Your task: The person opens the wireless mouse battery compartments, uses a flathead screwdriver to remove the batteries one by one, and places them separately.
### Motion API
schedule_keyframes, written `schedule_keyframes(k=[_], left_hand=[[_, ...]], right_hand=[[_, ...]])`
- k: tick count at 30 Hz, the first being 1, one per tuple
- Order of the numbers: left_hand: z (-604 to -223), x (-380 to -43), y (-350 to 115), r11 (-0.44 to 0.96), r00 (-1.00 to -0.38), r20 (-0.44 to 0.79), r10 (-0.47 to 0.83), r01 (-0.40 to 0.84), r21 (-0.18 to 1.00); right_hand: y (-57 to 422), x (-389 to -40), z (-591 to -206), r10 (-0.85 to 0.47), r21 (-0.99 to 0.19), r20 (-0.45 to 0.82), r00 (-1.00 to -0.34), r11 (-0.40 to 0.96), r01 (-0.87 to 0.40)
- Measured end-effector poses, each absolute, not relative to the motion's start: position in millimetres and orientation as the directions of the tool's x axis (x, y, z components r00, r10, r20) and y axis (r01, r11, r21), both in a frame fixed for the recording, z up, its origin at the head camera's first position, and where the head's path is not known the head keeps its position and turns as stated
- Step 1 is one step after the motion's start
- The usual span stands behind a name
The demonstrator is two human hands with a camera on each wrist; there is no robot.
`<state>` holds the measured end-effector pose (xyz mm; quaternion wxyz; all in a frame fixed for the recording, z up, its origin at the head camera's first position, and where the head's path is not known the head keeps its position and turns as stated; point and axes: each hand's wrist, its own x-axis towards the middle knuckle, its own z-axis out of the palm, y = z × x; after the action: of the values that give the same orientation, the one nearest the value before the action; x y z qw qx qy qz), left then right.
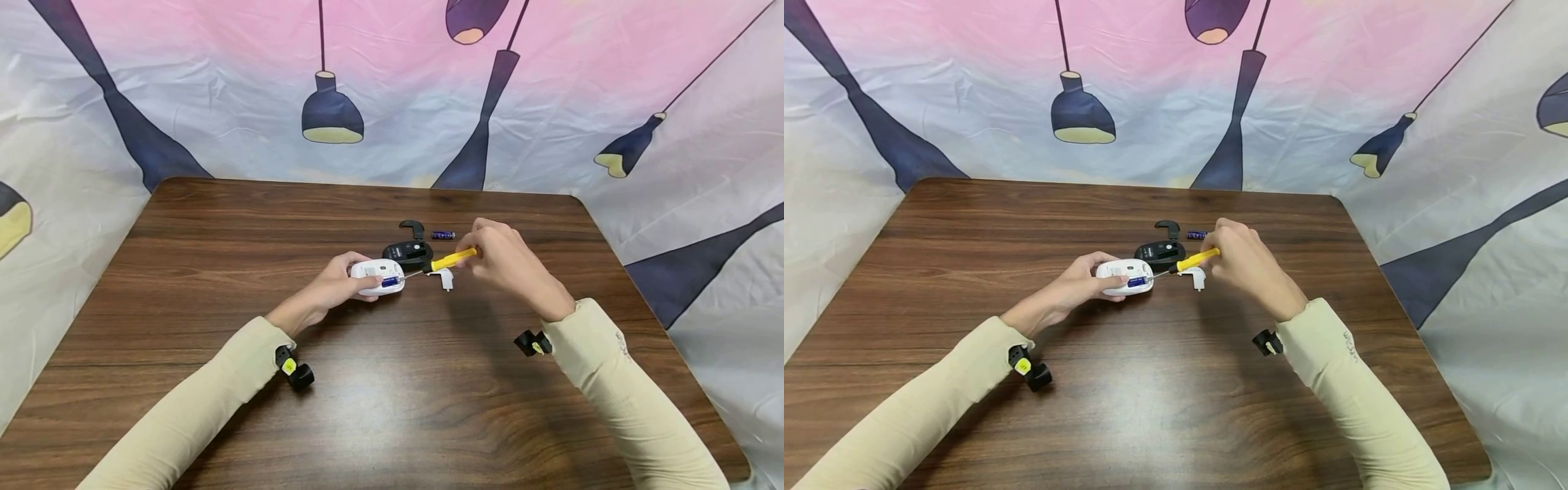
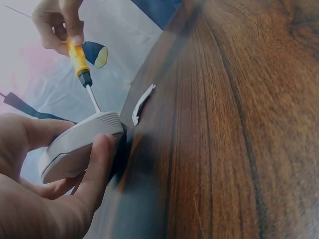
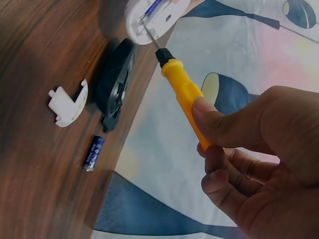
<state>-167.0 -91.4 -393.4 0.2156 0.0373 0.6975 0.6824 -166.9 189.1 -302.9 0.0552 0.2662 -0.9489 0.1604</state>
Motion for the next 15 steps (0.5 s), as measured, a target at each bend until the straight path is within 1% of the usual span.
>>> schedule_keyframes(k=[7,15], left_hand=[[-396,-167,-93,0.056,-0.902,-0.251,0.353,-0.247,0.967],[-394,-166,-93,0.042,-0.893,-0.243,0.378,-0.246,0.968]], right_hand=[[199,-173,-311,-0.485,-0.286,0.176,-0.857,0.808,-0.516],[213,-180,-321,-0.477,-0.399,0.150,-0.866,0.772,-0.495]])
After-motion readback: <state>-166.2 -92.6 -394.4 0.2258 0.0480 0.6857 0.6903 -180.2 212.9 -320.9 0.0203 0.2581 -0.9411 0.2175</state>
